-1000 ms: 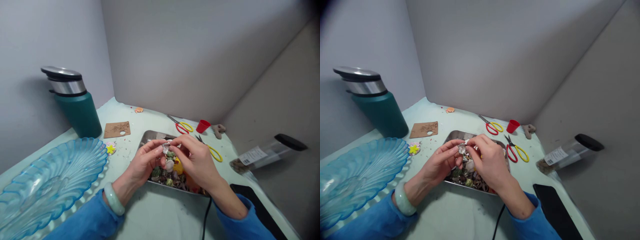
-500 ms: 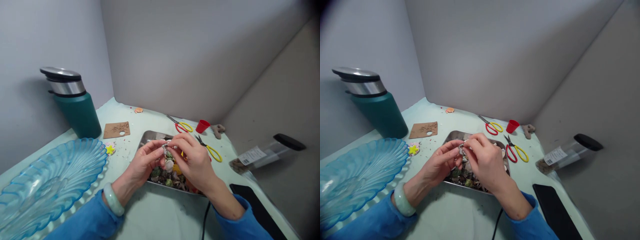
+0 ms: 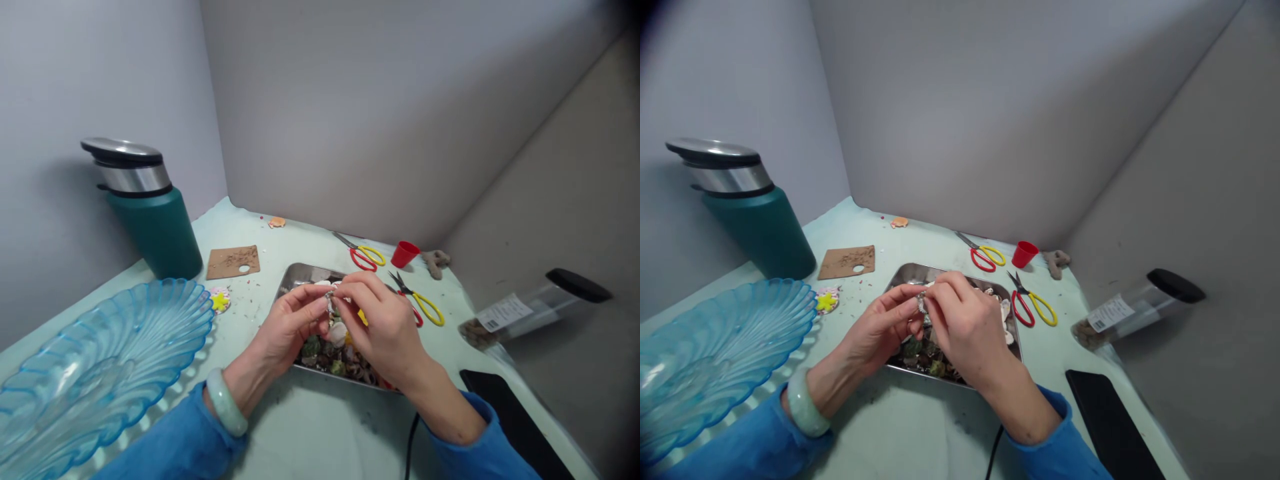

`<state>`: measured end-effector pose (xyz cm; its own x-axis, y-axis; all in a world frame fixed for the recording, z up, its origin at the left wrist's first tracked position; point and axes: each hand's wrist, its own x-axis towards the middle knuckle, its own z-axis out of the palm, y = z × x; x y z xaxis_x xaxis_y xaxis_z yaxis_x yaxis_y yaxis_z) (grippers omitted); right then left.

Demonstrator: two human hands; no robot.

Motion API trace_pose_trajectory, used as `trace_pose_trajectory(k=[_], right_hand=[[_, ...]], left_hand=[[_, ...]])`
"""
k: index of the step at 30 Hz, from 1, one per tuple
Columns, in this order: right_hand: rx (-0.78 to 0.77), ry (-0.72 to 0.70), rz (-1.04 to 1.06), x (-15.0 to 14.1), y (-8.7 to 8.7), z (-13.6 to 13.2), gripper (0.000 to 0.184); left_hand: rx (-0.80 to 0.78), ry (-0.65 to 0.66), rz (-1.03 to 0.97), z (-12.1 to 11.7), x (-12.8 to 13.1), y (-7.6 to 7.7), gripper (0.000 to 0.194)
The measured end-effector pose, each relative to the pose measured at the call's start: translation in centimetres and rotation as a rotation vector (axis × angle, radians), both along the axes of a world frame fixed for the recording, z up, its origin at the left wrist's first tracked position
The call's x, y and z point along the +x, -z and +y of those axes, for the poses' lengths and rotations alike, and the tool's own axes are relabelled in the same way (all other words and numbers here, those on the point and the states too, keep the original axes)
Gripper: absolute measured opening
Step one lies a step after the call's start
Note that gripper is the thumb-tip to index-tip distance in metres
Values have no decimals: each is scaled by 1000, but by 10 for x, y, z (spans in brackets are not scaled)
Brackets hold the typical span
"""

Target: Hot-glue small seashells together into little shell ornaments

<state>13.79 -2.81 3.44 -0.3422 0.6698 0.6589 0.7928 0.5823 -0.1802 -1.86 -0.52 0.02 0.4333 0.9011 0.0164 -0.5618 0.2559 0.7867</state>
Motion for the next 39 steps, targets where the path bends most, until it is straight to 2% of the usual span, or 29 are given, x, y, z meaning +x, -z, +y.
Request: trace_pose_trajectory(k=[14, 18, 23, 27, 31, 39], right_hand=[[-27, -9, 32, 0, -3, -1, 12], [-41, -44, 57, 6, -10, -2, 13], [-128, 10, 76, 12, -18, -5, 8], [-251, 26, -42, 9, -14, -4, 12], [-214, 76, -69, 4, -8, -2, 10], [-212, 46, 46, 3, -10, -2, 8]], left_hand=[[-22, -25, 28, 0, 0, -1, 27], [-18, -20, 20, 0, 0, 0, 28], [-38, -23, 13, 1, 0, -1, 35], [-65, -30, 29, 0, 0, -2, 36], [-58, -43, 31, 1, 0, 0, 32], [-42, -76, 13, 2, 2, 1, 25]])
